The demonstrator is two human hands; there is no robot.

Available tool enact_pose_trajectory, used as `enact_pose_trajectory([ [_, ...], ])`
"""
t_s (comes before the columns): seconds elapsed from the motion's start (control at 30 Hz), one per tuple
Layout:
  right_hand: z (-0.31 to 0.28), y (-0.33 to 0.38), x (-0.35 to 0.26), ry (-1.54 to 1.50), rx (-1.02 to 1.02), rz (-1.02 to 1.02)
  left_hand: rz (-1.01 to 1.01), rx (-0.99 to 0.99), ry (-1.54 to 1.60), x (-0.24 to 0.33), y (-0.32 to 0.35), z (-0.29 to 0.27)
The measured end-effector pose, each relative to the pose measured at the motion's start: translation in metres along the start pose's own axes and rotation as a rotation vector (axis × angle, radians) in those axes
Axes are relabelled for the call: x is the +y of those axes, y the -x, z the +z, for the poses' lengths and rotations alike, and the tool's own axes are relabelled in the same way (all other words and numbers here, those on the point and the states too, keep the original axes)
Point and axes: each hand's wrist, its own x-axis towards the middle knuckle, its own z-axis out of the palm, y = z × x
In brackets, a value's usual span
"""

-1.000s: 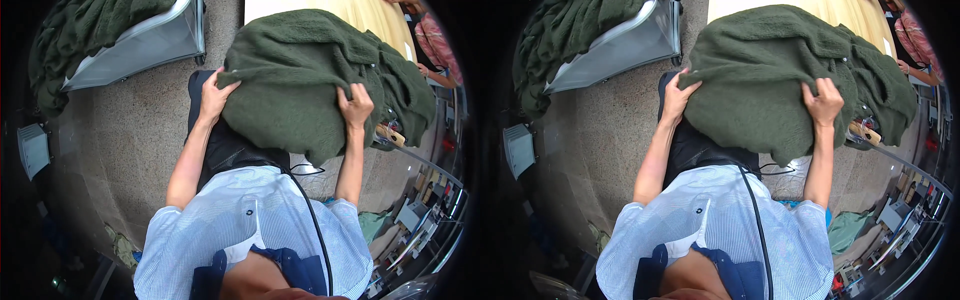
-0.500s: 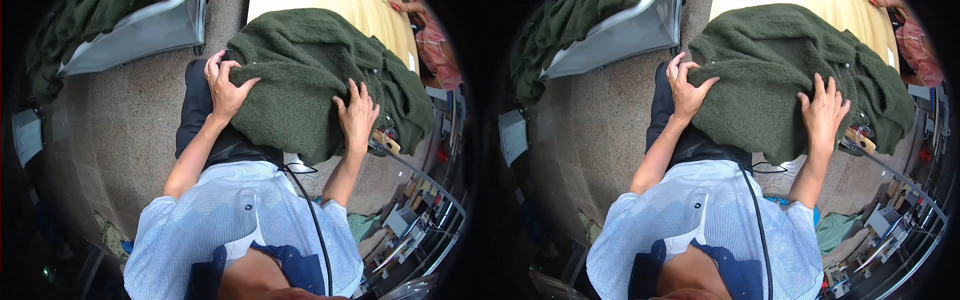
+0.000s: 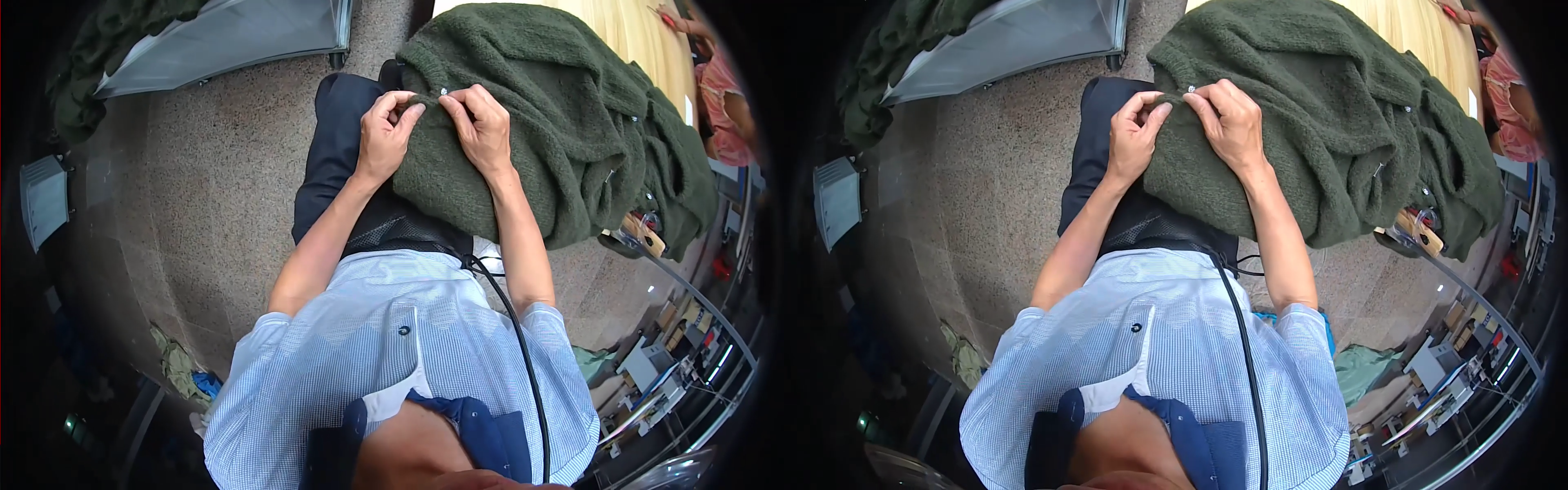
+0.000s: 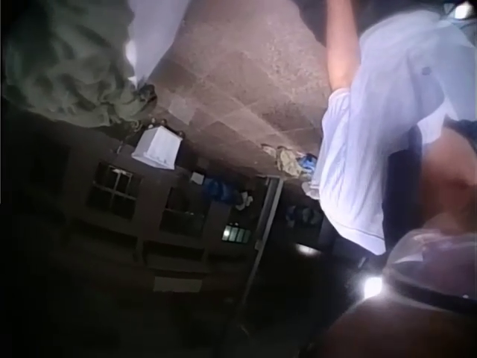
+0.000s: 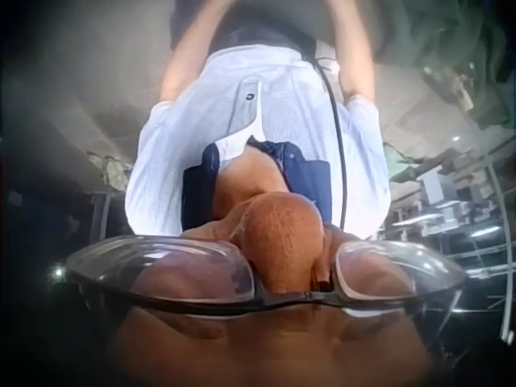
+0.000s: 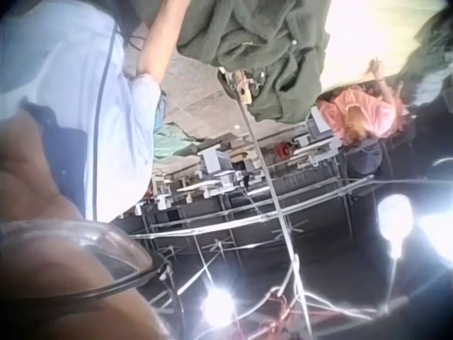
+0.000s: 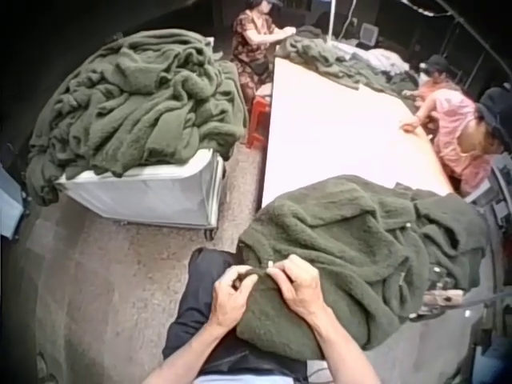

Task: Fastening and checking buttons on several olive green knit cardigans at a sewing factory workbench.

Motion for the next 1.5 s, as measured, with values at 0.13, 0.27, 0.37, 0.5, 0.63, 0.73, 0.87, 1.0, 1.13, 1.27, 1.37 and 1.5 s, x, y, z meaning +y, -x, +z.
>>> enact_pose_trajectory([
  [0.13, -0.001, -0.006, -0.009, 0.033, -0.046, -0.080, -0.057, 0.015, 0.365, 0.001, -0.004, 0.009],
  [0.27, -0.005, -0.003, 0.004, -0.138, -0.111, 0.057, -0.045, -0.019, 0.246, 0.006, -0.010, 0.003],
  [0.37, -0.009, -0.001, 0.006, -0.115, -0.124, 0.028, 0.150, -0.059, -0.128, 0.022, -0.014, -0.004],
  [0.5, -0.011, 0.001, 0.005, -0.142, -0.109, 0.030, 0.440, -0.087, -0.413, 0.027, -0.016, -0.003],
  [0.63, -0.010, 0.002, 0.006, 0.011, -0.158, -0.055, 0.471, 0.019, -0.494, 0.018, -0.010, 0.009],
  [0.73, -0.010, 0.002, 0.006, 0.027, -0.170, -0.068, 0.527, 0.053, -0.545, 0.016, -0.013, 0.008],
  [0.87, -0.016, 0.001, 0.008, -0.328, -0.085, 0.326, 0.604, 0.005, -0.585, 0.020, -0.018, 0.006],
  [1.0, -0.011, -0.020, 0.007, -0.141, -0.056, 0.196, 0.688, 0.020, -0.577, 0.023, -0.026, 0.007],
  [1.13, -0.011, -0.031, 0.006, -0.023, -0.067, 0.013, 0.672, 0.015, -0.616, 0.028, -0.033, 0.005],
  [1.27, -0.027, -0.036, -0.007, -0.068, -0.098, 0.107, 0.729, 0.027, -0.664, 0.041, -0.032, 0.010],
  [1.37, -0.025, -0.027, 0.001, -0.127, -0.111, 0.111, 0.734, -0.021, -0.612, 0.042, -0.030, 0.009],
  [1.5, -0.030, -0.022, -0.014, -0.178, -0.173, 0.249, 0.665, -0.001, -0.518, 0.052, -0.021, 0.007],
])
